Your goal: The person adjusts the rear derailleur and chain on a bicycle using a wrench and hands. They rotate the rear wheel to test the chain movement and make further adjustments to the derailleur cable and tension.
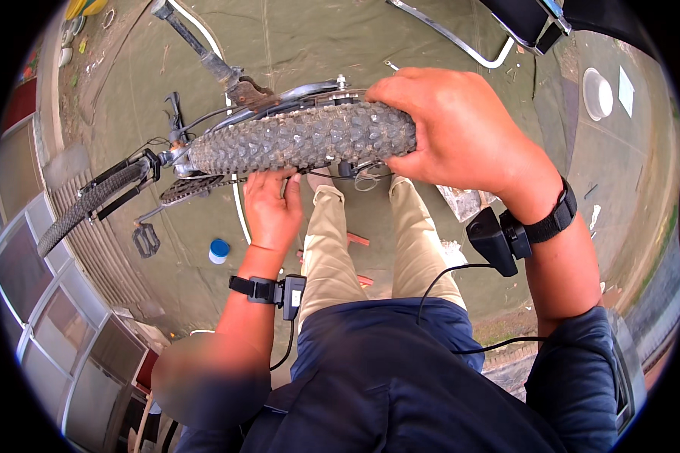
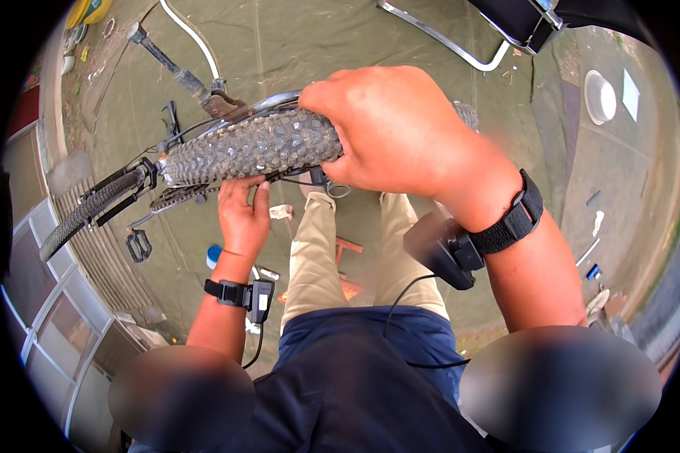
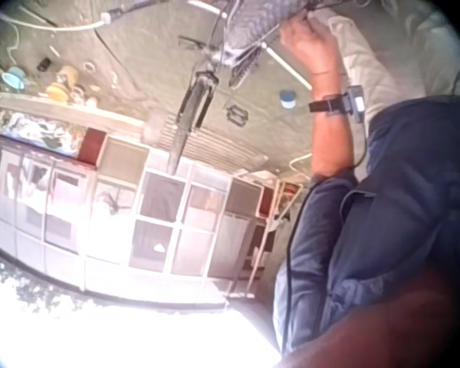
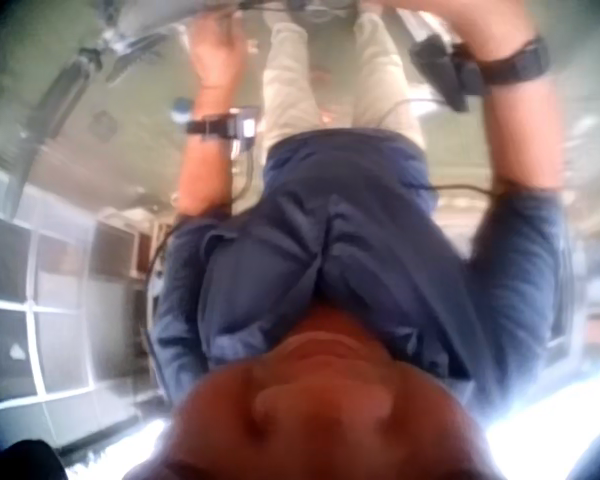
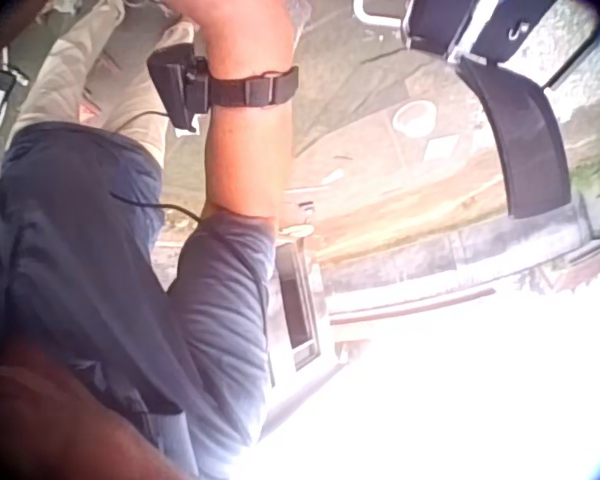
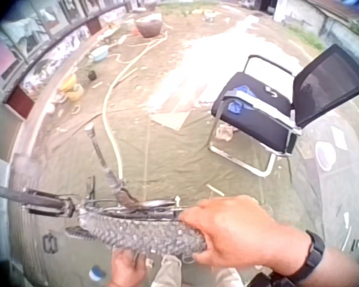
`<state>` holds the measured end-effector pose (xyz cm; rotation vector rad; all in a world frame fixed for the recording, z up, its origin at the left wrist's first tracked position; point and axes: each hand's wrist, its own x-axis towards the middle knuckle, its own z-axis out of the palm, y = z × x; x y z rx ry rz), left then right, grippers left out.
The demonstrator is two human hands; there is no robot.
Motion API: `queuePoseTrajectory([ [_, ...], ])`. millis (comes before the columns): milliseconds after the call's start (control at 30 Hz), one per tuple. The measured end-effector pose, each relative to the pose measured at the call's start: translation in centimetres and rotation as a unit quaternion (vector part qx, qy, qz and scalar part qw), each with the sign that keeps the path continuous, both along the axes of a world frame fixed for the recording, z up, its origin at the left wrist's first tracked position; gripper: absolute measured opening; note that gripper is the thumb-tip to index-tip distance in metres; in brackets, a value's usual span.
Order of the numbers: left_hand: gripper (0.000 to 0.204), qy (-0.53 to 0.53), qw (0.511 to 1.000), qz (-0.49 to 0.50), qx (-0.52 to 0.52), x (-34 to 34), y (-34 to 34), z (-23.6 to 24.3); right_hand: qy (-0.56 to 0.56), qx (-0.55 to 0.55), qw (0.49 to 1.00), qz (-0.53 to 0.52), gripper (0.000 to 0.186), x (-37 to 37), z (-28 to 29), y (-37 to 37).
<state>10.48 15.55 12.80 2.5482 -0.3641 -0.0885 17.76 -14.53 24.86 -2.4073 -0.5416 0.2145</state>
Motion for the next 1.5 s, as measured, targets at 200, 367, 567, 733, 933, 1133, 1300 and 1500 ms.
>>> queuePoseTrajectory([
  [200,0.007,0.019,1.000,-0.003,0.012,-0.2,0.3,0.1,0.010,-0.003,1.000,-0.012,0.034,-0.5,-0.2,-1.0],
  [367,0.007,0.021,1.000,0.005,0.001,-0.2,0.1,0.2,0.012,0.007,1.000,-0.017,0.036,-0.8,-0.5,-1.7],
  [567,0.008,0.019,1.000,-0.011,0.003,-0.2,0.4,0.0,0.014,0.021,0.999,-0.023,0.040,-0.9,-0.9,-2.4],
  [733,0.009,0.041,0.999,-0.008,-0.008,0.1,0.0,0.7,0.014,0.043,0.999,-0.018,0.043,-0.9,-2.0,-3.9],
  [933,0.008,0.034,0.999,-0.005,-0.005,-0.1,0.2,0.3,0.037,0.063,0.997,-0.015,0.043,-1.5,-2.8,-5.4],
  [1133,0.008,0.030,0.999,-0.016,0.007,0.0,0.0,0.5,0.079,0.134,0.987,-0.034,0.044,-2.4,-4.0,-7.9],
  [1300,0.008,0.035,0.999,-0.012,0.004,0.1,0.1,0.4,0.048,0.117,0.991,-0.035,0.041,-1.7,-3.5,-7.2],
  [1500,0.008,0.053,0.998,0.002,0.038,-0.4,0.2,0.4,0.020,0.083,0.996,-0.013,0.034,-1.0,-2.2,-5.4],
])
